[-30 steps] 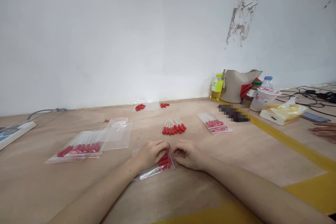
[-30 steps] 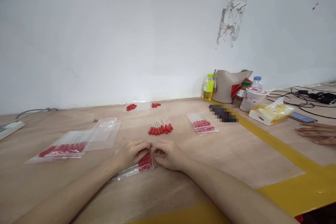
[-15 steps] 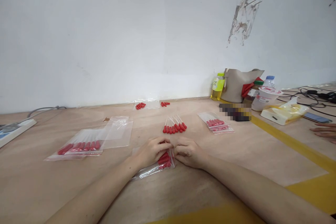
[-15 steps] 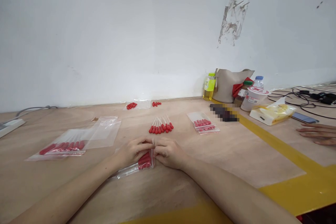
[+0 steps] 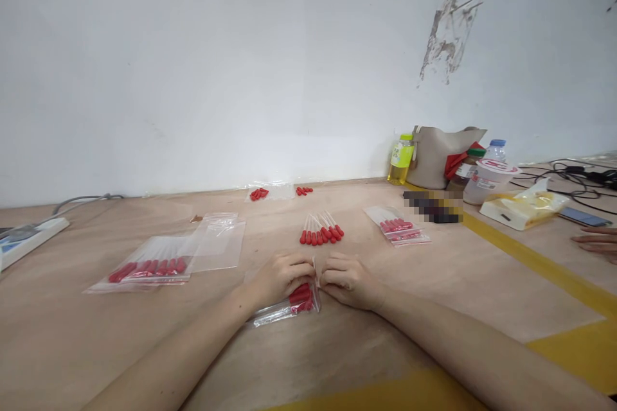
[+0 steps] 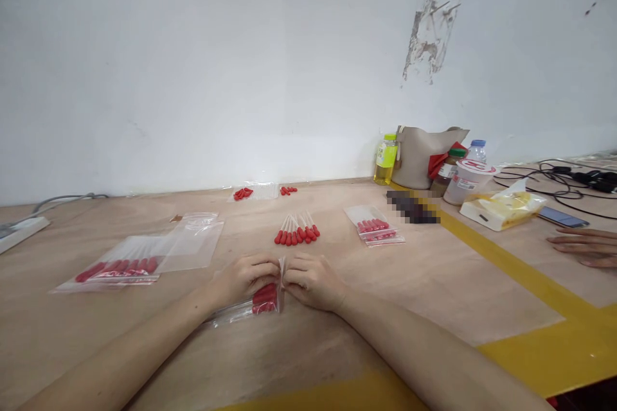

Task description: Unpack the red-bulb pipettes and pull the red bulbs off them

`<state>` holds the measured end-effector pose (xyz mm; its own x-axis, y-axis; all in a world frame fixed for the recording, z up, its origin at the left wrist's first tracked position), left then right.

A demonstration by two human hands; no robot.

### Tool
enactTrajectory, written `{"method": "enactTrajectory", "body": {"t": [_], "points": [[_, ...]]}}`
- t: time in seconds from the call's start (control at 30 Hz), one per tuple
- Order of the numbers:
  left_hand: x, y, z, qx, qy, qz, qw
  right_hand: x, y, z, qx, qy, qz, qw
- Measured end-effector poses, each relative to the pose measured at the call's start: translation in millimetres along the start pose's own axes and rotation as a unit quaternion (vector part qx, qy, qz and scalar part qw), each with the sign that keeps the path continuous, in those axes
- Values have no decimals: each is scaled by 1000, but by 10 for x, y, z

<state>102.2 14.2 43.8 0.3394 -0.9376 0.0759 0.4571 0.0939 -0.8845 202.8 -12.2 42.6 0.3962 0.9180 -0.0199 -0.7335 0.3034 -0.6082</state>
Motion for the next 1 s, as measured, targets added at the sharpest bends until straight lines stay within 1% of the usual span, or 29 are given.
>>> {"method": "enactTrajectory", "body": {"t": [0.1,0.2,0.3,0.47,0.57,0.7,0.83,0.93,1.0], "points": [[-47,18,-14,-5,-27,-14,1000,28,20,-2,-14,18,-4,1000],[-83,29,-31,-2,-49,-34,998,53,54,-11,-30,21,-10,999],[-106,25,-30,1,-74,-57,996,59,78,-8,-40,10,-23,999],[-140,-2,-12,9,-120,-97,988,29,132,19,-92,-10,-52,994],[-156,1,-22,10,-129,-103,986,8,115,29,-86,-21,-62,994],[-154,3,-36,9,-119,-126,985,-21,66,33,-46,-36,-57,997],[-92,-25,3,-15,-75,-137,988,-67,13,40,-7,-60,-58,996],[-36,-56,45,-41,-33,-126,991,-100,4,38,-7,-81,-73,994],[-28,-61,64,-55,-22,-121,991,-121,6,30,-12,-97,-87,991]]}}
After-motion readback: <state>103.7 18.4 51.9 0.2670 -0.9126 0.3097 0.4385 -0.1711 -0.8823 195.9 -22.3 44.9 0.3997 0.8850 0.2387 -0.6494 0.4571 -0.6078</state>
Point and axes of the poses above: each hand's wrist, its own z-axis towards the middle knuckle, its own y-axis out of the palm, x = y × z, the point moved 7 cm from there along z, towards the middle knuckle
